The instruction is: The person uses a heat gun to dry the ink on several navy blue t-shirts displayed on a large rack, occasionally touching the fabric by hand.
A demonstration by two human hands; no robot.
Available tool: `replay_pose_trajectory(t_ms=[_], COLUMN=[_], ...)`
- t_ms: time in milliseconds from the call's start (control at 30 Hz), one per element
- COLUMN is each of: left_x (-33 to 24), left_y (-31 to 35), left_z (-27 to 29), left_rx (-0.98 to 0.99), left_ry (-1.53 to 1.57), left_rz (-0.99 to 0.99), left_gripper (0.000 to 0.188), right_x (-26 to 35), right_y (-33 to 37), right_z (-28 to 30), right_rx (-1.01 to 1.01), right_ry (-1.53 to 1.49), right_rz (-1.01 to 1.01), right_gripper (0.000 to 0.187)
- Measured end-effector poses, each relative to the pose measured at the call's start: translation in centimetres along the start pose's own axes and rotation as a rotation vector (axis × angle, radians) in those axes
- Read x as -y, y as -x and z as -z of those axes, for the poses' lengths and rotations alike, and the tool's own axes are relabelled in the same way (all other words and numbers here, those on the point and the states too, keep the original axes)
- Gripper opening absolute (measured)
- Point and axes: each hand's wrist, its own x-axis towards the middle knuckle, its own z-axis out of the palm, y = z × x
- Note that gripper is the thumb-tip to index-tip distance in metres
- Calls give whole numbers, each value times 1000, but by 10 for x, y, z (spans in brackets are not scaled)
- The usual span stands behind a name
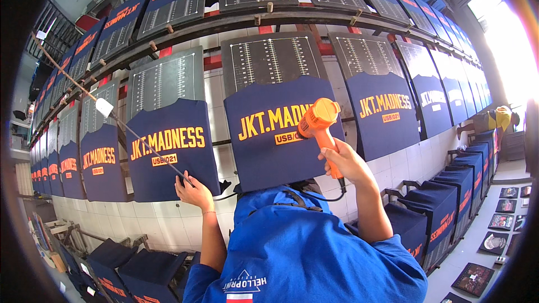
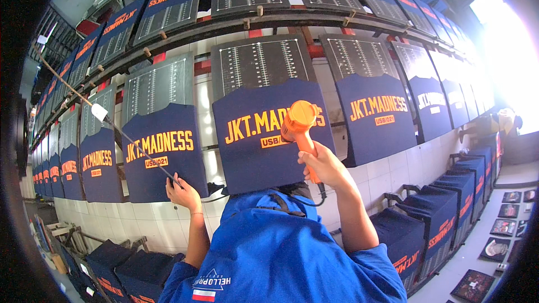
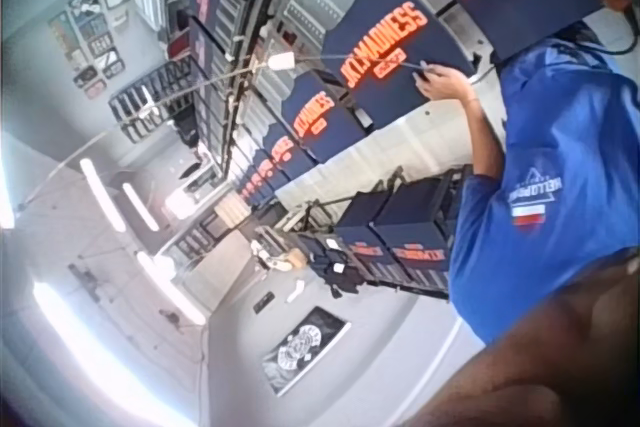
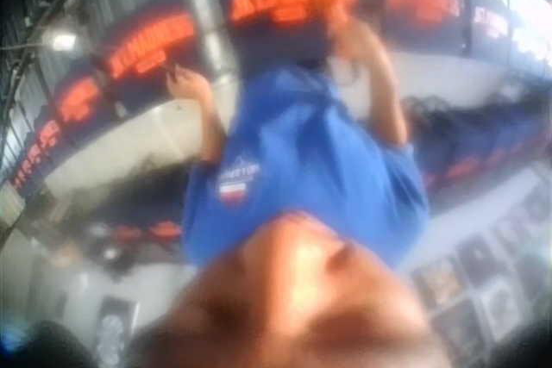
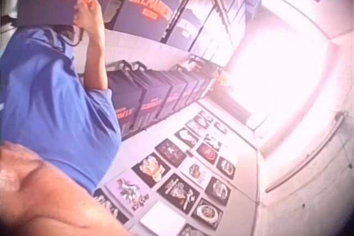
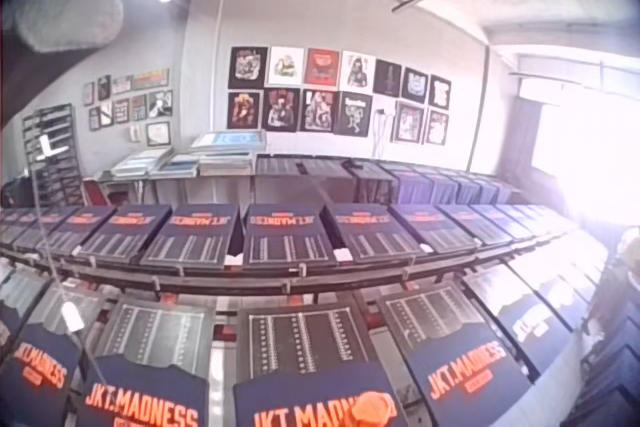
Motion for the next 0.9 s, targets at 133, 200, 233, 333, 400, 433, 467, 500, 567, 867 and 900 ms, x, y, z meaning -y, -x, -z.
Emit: replay_pose_trajectory(t_ms=[133, 200, 233, 333, 400, 433, 467, 500, 567, 867, 900], left_x=[-2, -1, -1, -1, -1, -1, 0, 1, 1, 2, 1], left_y=[0, 1, 1, 0, 1, 1, 1, 1, 1, 2, 2], left_z=[0, 0, 0, 0, 1, 1, 1, 0, -1, -2, -1], left_rx=[-10, -16, -18, -21, -19, -18, -21, -22, -26, -41, -37], left_ry=[-5, 7, 13, 2, 3, 4, 9, 16, 27, 25, 29], left_rz=[-1, -4, -6, -6, 1, 5, 8, 10, 6, 13, 15], left_gripper=[33, 33, 33, 33, 32, 32, 32, 32, 31, 31, 31], right_x=[6, 8, 5, 8, 12, 14, 15, 13, 8, 18, 20], right_y=[0, 2, 1, -1, 0, 2, 2, 1, -2, -1, 1], right_z=[-3, -6, -12, -15, -17, -19, -20, -24, -30, -36, -35], right_rx=[44, 38, 19, 32, 47, 46, 46, 37, 19, 117, 119], right_ry=[63, 28, 19, 68, 78, 59, 41, 49, 66, 136, 118], right_rz=[-32, -33, -19, -35, -44, -39, -35, -21, 6, -73, -78], right_gripper=[30, 29, 29, 28, 28, 28, 28, 28, 28, 33, 33])
